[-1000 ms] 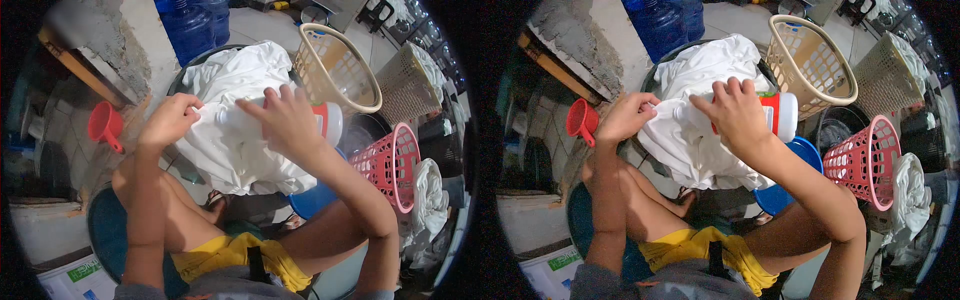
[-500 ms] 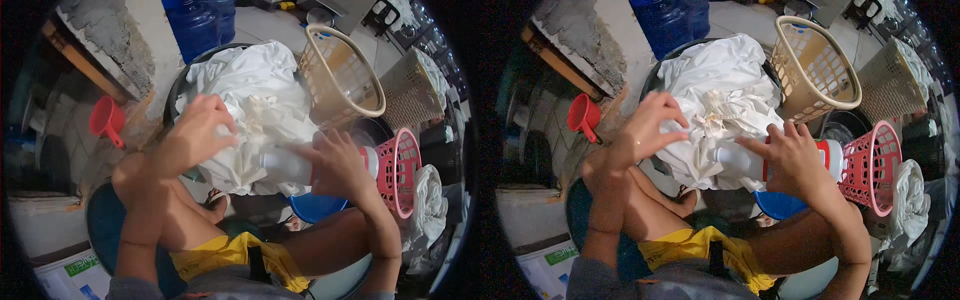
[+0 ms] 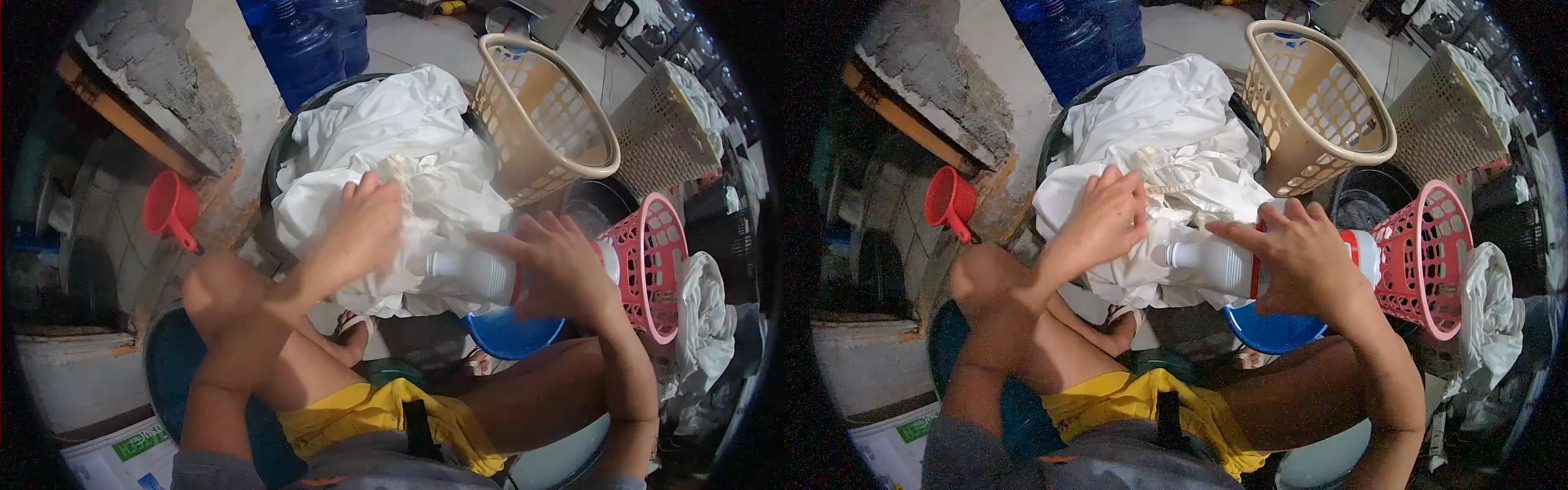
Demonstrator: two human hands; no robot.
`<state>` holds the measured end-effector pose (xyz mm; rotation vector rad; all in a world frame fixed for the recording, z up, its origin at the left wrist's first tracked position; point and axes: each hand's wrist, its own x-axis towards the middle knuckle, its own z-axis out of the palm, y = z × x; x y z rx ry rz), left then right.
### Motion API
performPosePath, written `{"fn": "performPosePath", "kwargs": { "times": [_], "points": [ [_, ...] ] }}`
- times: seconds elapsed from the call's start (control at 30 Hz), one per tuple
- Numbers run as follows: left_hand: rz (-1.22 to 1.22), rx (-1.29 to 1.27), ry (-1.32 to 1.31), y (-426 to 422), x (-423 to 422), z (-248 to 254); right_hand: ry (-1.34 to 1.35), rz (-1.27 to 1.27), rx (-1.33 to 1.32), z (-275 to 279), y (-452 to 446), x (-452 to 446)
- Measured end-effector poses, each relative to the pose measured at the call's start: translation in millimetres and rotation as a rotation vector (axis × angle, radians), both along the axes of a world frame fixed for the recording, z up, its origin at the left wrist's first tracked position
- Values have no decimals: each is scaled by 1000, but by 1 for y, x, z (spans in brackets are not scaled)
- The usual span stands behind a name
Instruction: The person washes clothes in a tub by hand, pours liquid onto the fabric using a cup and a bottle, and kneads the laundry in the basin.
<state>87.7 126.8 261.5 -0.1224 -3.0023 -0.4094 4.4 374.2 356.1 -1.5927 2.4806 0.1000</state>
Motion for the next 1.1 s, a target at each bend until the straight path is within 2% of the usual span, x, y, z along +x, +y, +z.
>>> {"fn": "performPosePath", "kwargs": {
  "times": [0.07,0.13,0.27,0.37,0.47,0.53,0.67,0.77,0.83,0.9,0.93,0.97,1.03,1.1],
  "points": [
    [40,84,106,-7,-21,-1,42,-19,-40,2,0,-6],
    [-27,163,108,-15,-43,5,86,-48,-142,4,-3,-7],
    [-263,272,28,-21,-77,0,165,-60,-85,5,-16,-6],
    [-241,428,26,-26,-85,8,271,-17,-35,-16,-23,-10],
    [-213,478,58,-29,-71,41,342,-9,1,-24,-28,-13],
    [-157,474,83,-37,-61,43,384,-1,-14,-23,-37,-7],
    [-1,436,124,-50,-31,56,265,32,-46,-23,-63,9],
    [84,420,136,-55,-14,65,439,79,-176,-41,-69,5],
    [145,412,145,-60,-6,66,397,120,-105,-30,-69,9],
    [108,377,100,-64,3,64,330,130,-28,-26,-60,10],
    [88,358,78,-65,7,62,403,149,-70,-27,-54,7],
    [51,285,85,-63,13,56,294,70,-13,-20,-48,2],
    [-33,138,96,-55,23,43,380,45,-24,-24,-35,-7],
    [-82,190,-5,-41,36,40,336,50,-20,-23,-22,-12]
  ]
}}
